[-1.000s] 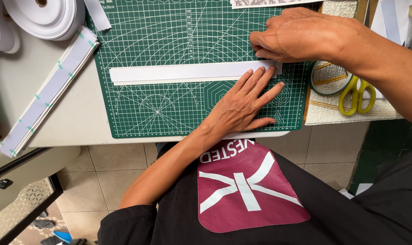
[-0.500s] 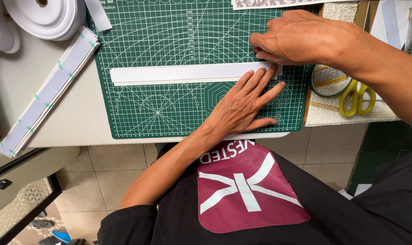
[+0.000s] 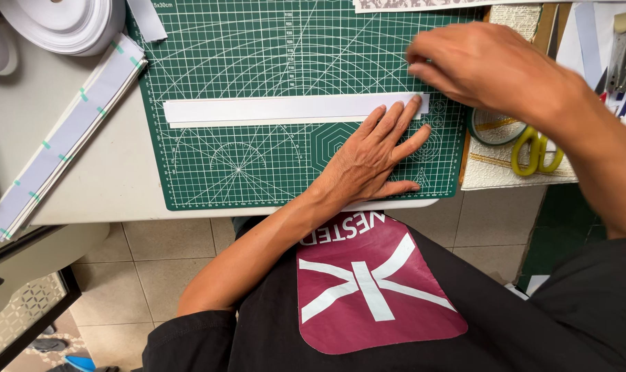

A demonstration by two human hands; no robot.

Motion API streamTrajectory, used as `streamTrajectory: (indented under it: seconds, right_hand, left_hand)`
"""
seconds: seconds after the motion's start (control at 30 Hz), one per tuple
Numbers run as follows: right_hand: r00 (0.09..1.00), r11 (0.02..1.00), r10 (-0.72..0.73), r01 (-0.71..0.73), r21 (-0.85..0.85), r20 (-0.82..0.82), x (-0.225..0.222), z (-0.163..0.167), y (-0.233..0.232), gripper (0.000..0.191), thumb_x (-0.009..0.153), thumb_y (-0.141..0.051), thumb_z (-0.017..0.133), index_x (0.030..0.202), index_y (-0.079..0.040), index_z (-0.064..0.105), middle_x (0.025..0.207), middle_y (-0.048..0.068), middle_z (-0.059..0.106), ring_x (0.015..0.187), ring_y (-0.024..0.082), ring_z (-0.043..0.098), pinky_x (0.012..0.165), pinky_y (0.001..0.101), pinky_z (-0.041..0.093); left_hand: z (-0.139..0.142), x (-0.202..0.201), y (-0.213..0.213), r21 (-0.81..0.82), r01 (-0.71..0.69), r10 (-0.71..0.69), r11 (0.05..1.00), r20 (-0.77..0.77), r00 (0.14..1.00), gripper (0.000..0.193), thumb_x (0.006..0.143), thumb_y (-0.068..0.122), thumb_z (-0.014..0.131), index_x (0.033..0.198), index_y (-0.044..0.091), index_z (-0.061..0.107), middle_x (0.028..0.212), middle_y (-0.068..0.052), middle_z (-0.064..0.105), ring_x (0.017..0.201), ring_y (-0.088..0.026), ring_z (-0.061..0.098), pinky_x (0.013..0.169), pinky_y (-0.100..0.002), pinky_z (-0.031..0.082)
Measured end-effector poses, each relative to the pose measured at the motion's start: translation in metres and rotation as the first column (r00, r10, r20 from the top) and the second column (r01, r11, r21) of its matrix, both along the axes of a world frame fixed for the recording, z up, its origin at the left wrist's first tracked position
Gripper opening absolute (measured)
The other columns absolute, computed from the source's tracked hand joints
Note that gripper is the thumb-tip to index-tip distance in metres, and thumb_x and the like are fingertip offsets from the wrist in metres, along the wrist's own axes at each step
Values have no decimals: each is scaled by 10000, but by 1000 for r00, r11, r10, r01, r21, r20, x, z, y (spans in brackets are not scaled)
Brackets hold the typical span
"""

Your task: The person assembles a paper craft by aligning and folding white paper strips on a green cutting mat. They use a craft knife to trim a green ribbon and then attach the ribbon to the paper strips. The person repeatedly folds and presses the paper strips to secure the assembly.

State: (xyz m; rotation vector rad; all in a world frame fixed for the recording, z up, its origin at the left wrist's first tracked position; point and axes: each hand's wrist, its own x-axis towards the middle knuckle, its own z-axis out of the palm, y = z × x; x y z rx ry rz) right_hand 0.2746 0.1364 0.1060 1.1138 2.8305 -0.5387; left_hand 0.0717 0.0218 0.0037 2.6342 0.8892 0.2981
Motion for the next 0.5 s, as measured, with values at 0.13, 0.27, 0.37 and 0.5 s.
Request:
streamTrajectory:
  seconds: [0.13,0.27,0.37,0.5]
  right_hand:
    - [988,984,-139,145,106,-69,22,-9,-30,124,1113,-158,681,1169,-58,726,1009,107,741,882,240,725,893,435,559]
    - [979,972,-197,201,119,-50,28,-17,-64,201,1026,-139,729,1222,-101,753,1192,62,743,1103,219,711,1040,451,510]
    - [966,960,-258,258,105,-10,25,-19,-84,306,963,-128,749,1269,-125,743,1256,53,726,1187,221,677,1153,484,438]
    - [964,959,-259,249,138,59,20,-21,-92,385,951,-125,764,1333,-157,725,1332,46,699,1235,212,654,1238,540,359]
  left_hand:
    - [2,0,0,15,-17,16,1000,55,998,934,927,836,362,1559,148,373,1645,-247,253,1505,-397,322,1281,-491,249]
    - [6,-1,2,28,-10,8,1000,43,999,919,942,828,366,1546,136,395,1640,-254,263,1488,-397,345,1266,-489,274]
    - [9,-5,3,19,-1,1,1000,33,999,928,944,825,391,1535,110,418,1630,-265,280,1471,-398,364,1259,-489,293]
    - [10,-7,6,-14,1,1,1000,96,995,926,925,822,433,1490,89,454,1619,-276,299,1467,-390,379,1257,-491,301]
